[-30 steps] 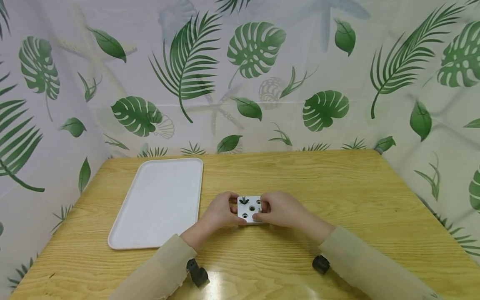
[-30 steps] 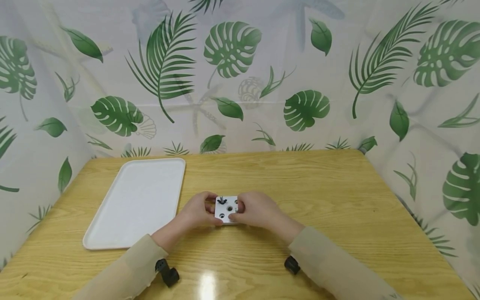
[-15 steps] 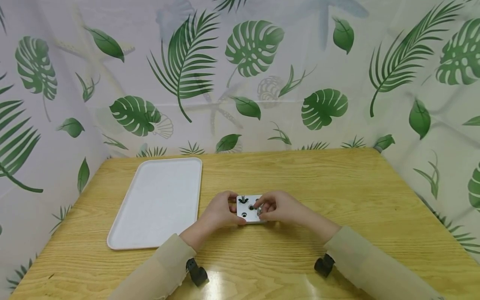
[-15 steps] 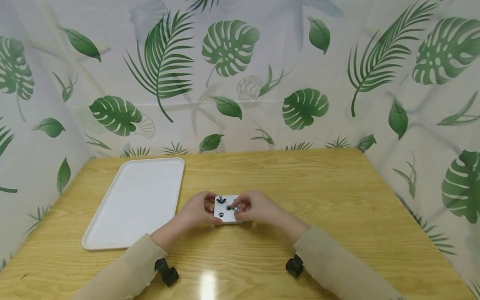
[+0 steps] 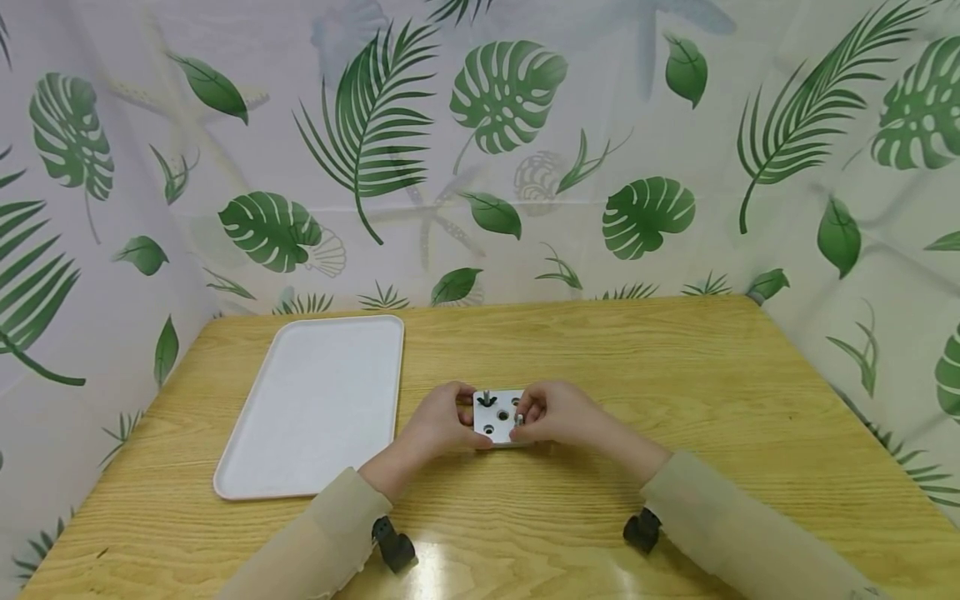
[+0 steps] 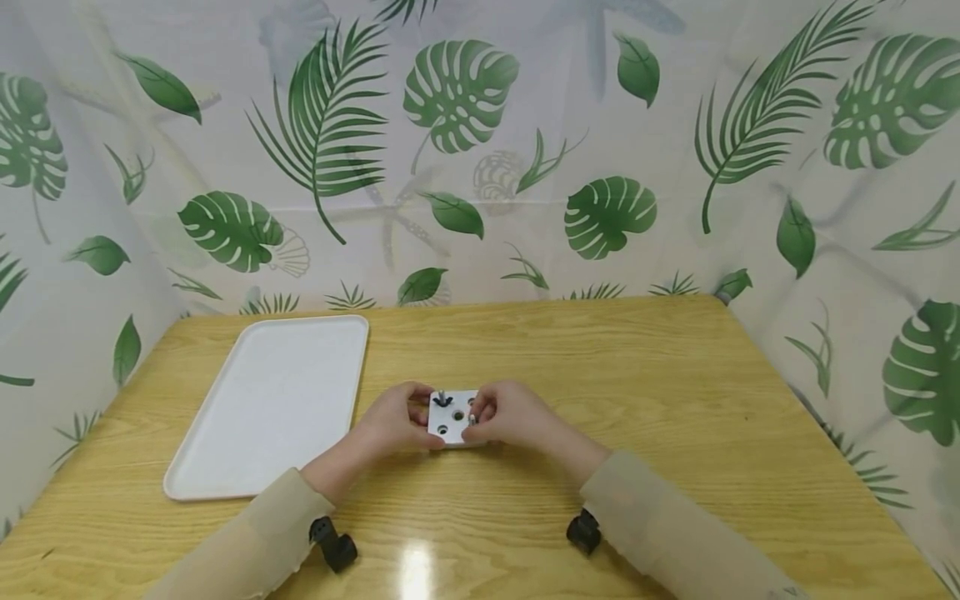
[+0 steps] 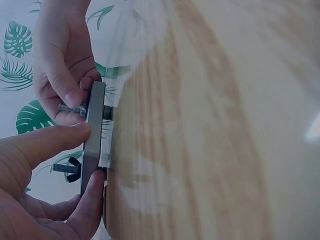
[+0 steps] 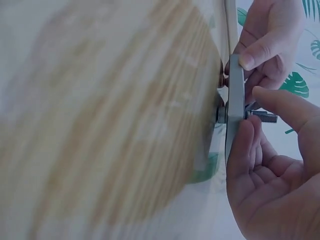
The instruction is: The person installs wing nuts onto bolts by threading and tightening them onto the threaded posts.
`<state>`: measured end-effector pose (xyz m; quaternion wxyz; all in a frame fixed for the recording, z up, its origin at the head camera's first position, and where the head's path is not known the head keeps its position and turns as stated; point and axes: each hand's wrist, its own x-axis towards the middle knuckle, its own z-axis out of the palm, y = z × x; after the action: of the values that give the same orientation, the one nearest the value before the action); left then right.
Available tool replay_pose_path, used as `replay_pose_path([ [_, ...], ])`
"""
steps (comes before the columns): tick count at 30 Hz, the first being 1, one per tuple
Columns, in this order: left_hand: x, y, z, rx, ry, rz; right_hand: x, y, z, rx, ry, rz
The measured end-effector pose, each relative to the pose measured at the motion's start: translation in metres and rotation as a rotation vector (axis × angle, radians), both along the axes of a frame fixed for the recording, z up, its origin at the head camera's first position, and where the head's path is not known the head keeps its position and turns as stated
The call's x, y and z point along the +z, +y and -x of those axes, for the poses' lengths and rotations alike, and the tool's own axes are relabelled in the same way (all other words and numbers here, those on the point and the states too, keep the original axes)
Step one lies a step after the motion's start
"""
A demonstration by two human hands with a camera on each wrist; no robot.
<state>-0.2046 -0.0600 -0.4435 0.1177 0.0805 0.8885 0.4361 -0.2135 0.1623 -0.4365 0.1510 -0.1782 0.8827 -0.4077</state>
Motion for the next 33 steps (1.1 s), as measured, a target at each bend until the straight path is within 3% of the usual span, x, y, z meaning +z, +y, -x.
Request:
replay_pose_path([
  [6,-0.001,0.000,0.001,-0.003,-0.008,-0.008,0.000,-0.008,-0.003,-0.061,0.081,-0.099],
  [14,-0.001,0.000,0.001,0.000,0.006,0.006,0.005,-0.012,-0.008,-0.061,0.169,-0.186],
  [25,-0.001,0.000,0.001,0.009,-0.004,0.014,-0.003,0.008,-0.003,0.198,0.157,0.009],
  [29,0.000,0.000,0.001,0.011,-0.010,0.010,-0.003,0.009,-0.002,0.206,0.105,0.028],
  [33,0.000,0.000,0.001,0.012,-0.014,0.009,-0.003,0.008,-0.003,0.156,0.091,0.034],
])
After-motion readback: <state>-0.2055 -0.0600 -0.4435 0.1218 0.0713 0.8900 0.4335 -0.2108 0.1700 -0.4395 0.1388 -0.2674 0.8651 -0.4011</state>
